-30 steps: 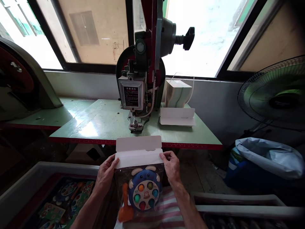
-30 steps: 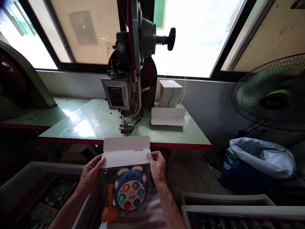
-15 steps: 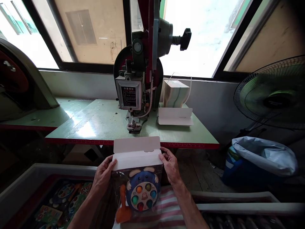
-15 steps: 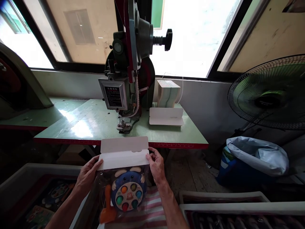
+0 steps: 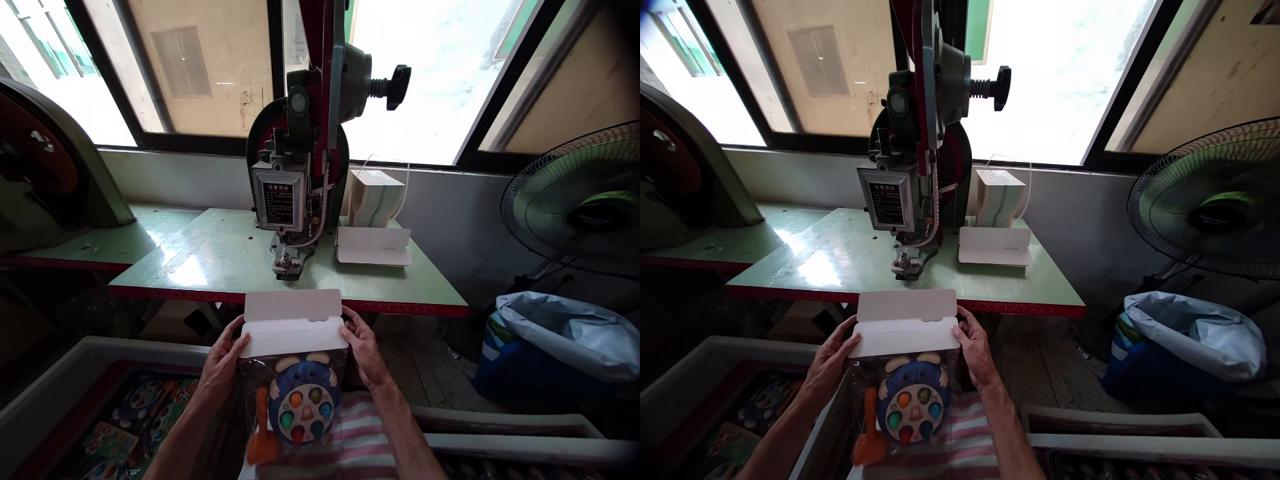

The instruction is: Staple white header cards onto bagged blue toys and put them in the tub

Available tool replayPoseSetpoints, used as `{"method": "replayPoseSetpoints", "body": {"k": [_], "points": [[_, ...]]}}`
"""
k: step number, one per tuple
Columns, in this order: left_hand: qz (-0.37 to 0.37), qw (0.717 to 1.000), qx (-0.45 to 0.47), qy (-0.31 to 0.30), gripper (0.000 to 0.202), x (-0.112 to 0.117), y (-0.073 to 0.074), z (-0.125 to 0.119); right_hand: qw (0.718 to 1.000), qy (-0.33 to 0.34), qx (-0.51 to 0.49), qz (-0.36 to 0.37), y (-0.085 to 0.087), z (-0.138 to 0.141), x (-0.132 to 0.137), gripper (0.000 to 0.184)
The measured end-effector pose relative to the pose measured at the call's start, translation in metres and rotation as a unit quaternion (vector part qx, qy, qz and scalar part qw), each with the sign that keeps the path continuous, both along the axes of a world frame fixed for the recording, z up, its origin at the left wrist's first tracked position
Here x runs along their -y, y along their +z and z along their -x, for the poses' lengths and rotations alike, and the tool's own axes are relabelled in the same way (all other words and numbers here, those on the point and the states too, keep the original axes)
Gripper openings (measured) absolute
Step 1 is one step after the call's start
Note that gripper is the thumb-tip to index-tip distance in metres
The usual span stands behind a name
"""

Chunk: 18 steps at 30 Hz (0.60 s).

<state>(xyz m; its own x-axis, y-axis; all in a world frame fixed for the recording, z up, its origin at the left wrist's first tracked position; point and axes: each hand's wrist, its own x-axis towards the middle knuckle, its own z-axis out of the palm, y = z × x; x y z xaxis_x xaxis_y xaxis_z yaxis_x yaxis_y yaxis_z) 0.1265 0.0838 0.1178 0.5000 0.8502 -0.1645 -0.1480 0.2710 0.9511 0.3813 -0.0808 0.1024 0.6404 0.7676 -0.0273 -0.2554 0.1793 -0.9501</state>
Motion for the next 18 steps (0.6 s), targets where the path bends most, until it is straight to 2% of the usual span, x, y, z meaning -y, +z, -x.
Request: {"method": "replayPoseSetpoints", "body": {"k": [3,5,8,10,12,15,18], "points": [[-0.007,1.0,0.013,-0.006,0.085,0.004,0.002,-0.001,0.999,0.022,-0.036,-0.003,-0.004,-0.002,0.002,0.061],[-0.005,1.0,0.01,0.001,0.081,0.006,0.001,0.0,0.999,0.019,-0.038,0.001,-0.009,-0.003,0.002,0.046],[-0.013,1.0,0.009,-0.002,0.059,0.007,-0.002,0.002,0.999,0.023,-0.032,0.006,-0.013,-0.002,0.003,0.027],[-0.023,1.0,0.02,-0.005,0.041,0.007,-0.004,0.004,0.998,0.04,-0.04,0.009,-0.012,-0.001,0.005,0.025],[-0.029,0.999,0.031,0.001,0.031,0.006,-0.006,0.006,0.996,0.065,-0.051,0.015,-0.007,-0.001,0.008,0.028],[-0.031,0.999,0.04,0.012,0.027,0.006,-0.009,0.005,0.995,0.088,-0.044,0.02,0.002,-0.002,0.012,0.034],[-0.011,0.999,0.041,0.021,0.028,0.005,-0.006,0.003,0.996,0.083,-0.007,0.014,0.008,-0.002,0.012,0.031]]}}
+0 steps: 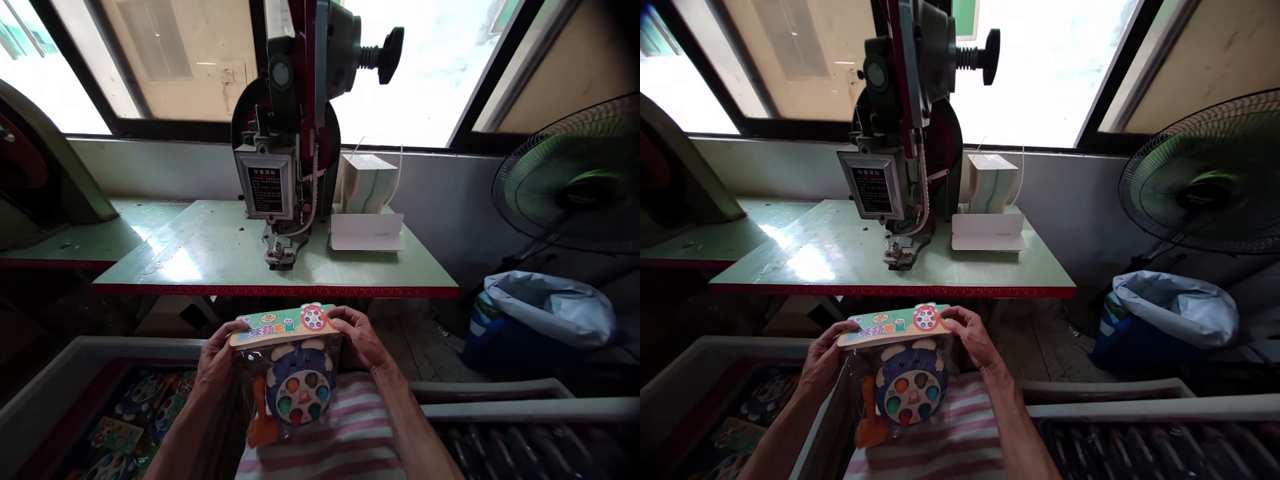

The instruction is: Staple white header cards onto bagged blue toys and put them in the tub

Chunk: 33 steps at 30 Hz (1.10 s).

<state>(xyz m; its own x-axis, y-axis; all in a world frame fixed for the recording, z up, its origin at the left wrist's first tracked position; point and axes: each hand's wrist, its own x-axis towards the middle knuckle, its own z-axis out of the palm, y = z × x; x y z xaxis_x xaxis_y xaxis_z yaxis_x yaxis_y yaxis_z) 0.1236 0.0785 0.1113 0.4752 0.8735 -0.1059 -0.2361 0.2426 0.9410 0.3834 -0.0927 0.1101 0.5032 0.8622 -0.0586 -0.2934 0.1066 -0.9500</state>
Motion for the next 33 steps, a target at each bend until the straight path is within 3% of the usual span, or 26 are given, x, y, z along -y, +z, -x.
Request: {"method": "replayPoseSetpoints", "body": {"k": [5,10,14,20,33], "points": [[0.042,0.998,-0.041,-0.015,0.038,-0.003,0.007,0.002,0.997,-0.025,0.069,-0.002,0.003,-0.002,-0.003,0.026],[-0.017,0.997,-0.045,-0.056,0.04,-0.005,-0.001,0.009,0.986,-0.054,0.159,0.001,-0.003,-0.005,-0.006,0.024],[-0.079,0.993,-0.064,-0.065,0.039,-0.005,-0.011,0.01,0.983,-0.084,0.163,-0.011,-0.009,-0.004,-0.009,0.024],[-0.092,0.992,-0.071,-0.058,0.041,-0.007,-0.021,0.012,0.982,-0.084,0.167,-0.013,-0.015,-0.003,-0.01,0.026],[-0.094,0.991,-0.072,-0.059,0.042,-0.005,-0.016,0.012,0.979,-0.109,0.172,-0.008,-0.024,-0.002,-0.011,0.026]]}}
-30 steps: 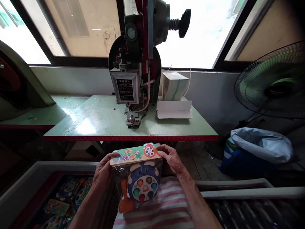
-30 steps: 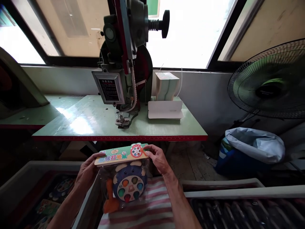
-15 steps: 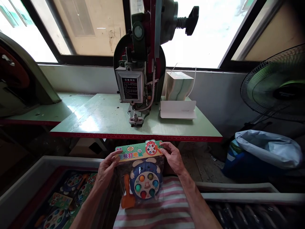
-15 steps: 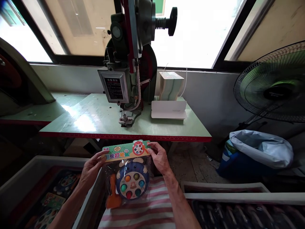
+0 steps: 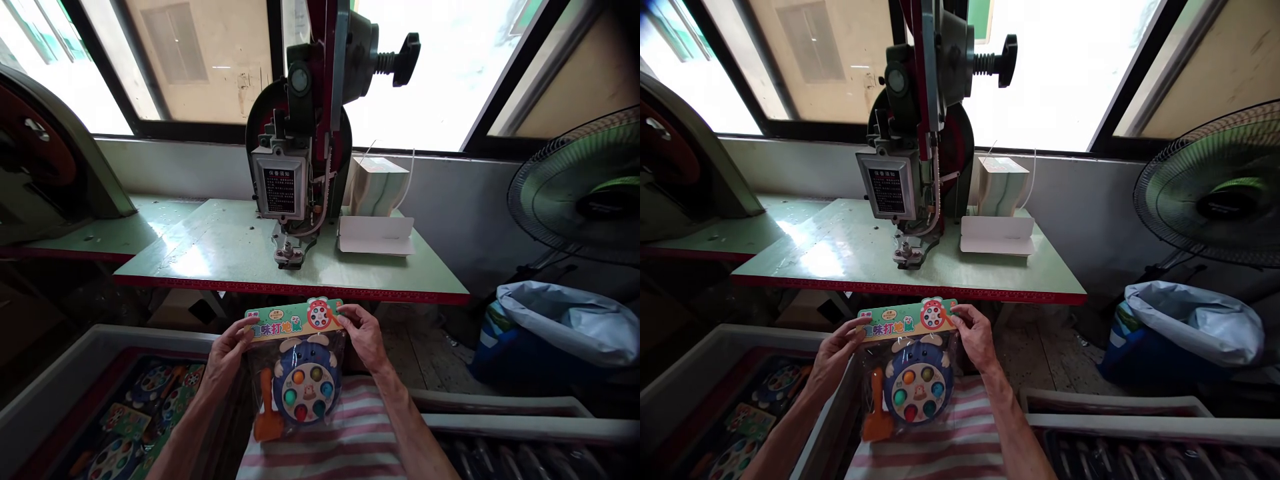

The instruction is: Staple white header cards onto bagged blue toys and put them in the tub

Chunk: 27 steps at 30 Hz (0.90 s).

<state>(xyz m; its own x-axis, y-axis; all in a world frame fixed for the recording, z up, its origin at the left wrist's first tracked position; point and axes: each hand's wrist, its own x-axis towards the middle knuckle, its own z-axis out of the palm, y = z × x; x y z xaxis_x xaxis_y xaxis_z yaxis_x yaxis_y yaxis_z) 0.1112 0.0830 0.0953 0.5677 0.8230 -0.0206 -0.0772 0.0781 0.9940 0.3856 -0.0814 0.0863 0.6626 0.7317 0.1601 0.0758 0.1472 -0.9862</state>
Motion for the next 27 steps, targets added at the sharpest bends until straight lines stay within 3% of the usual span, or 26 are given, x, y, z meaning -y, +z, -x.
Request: {"method": "replayPoseSetpoints", "body": {"k": [6,12,21,27], "points": [[-0.026,0.998,-0.033,0.041,0.039,0.007,0.021,-0.004,0.997,-0.045,-0.056,-0.022,0.008,0.006,0.0,0.03],[-0.044,0.998,0.007,0.041,0.033,-0.005,0.045,-0.027,0.989,-0.069,-0.111,-0.062,0.037,-0.011,-0.01,0.038],[-0.093,0.994,0.052,0.01,0.03,-0.071,0.084,-0.102,0.988,-0.063,-0.109,-0.091,0.074,-0.074,-0.057,0.049],[-0.105,0.993,0.057,0.004,0.033,-0.122,0.096,-0.147,0.989,-0.085,-0.086,-0.085,0.085,-0.107,-0.095,0.052]]}}
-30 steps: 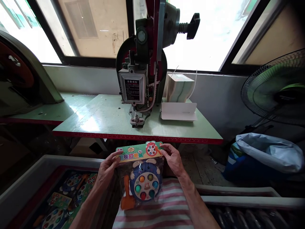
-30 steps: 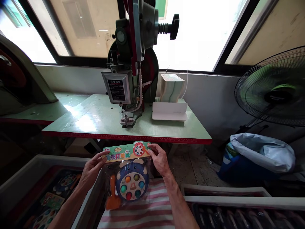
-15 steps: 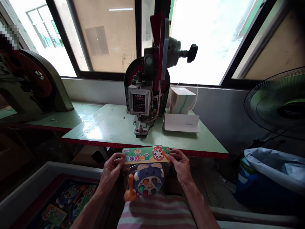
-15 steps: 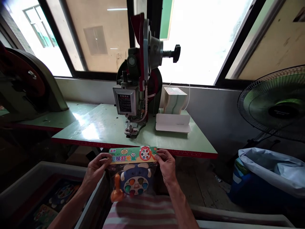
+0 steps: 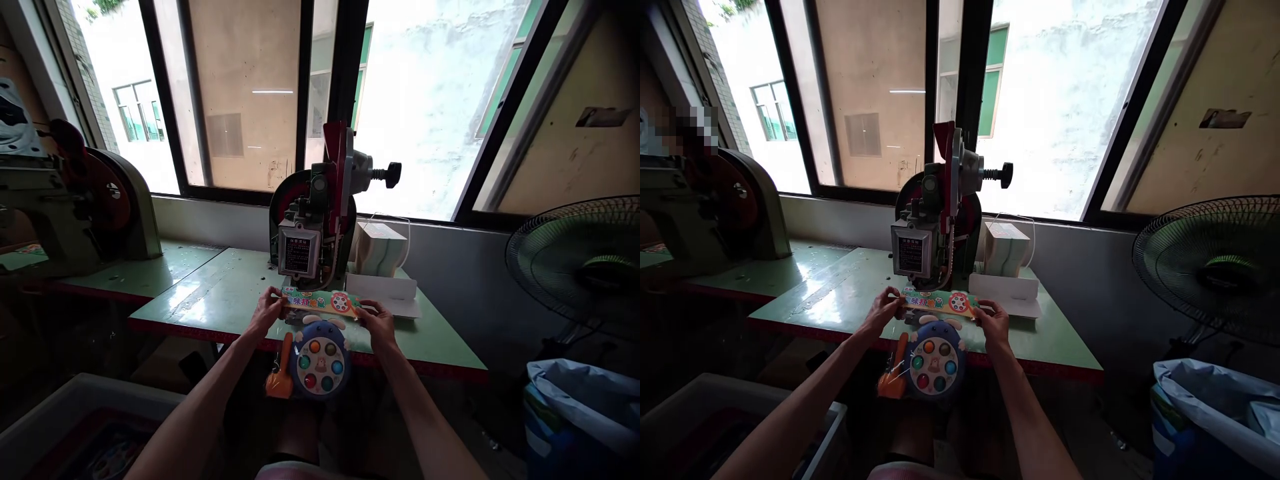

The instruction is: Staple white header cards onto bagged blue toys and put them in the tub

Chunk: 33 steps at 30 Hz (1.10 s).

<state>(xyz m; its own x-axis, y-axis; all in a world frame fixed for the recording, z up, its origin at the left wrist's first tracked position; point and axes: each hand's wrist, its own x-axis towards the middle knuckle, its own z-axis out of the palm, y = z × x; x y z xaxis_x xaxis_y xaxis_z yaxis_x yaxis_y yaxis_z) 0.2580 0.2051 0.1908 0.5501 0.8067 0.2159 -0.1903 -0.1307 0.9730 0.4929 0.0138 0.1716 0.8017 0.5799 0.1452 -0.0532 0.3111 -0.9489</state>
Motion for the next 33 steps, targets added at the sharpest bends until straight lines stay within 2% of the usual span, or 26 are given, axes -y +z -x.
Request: {"method": "replayPoseSetpoints", "body": {"k": [4,10,23,27,33], "points": [[-0.006,1.0,0.004,-0.006,0.032,-0.012,0.003,-0.012,1.0,-0.011,0.018,0.01,0.002,-0.01,-0.012,0.051],[-0.005,1.0,0.005,-0.018,0.032,-0.01,0.007,-0.01,0.999,-0.013,0.024,0.016,0.002,-0.013,-0.015,0.048],[-0.001,1.0,0.016,-0.019,0.031,-0.009,0.005,-0.009,1.0,-0.017,0.018,0.015,0.004,-0.014,-0.017,0.051],[0.002,1.0,0.019,-0.001,0.037,-0.014,0.006,0.003,1.0,-0.004,0.014,0.01,0.01,-0.005,-0.029,0.05],[0.016,0.999,0.008,0.042,0.045,-0.035,0.01,0.039,0.999,0.036,0.006,-0.001,0.016,0.024,-0.06,0.046]]}}
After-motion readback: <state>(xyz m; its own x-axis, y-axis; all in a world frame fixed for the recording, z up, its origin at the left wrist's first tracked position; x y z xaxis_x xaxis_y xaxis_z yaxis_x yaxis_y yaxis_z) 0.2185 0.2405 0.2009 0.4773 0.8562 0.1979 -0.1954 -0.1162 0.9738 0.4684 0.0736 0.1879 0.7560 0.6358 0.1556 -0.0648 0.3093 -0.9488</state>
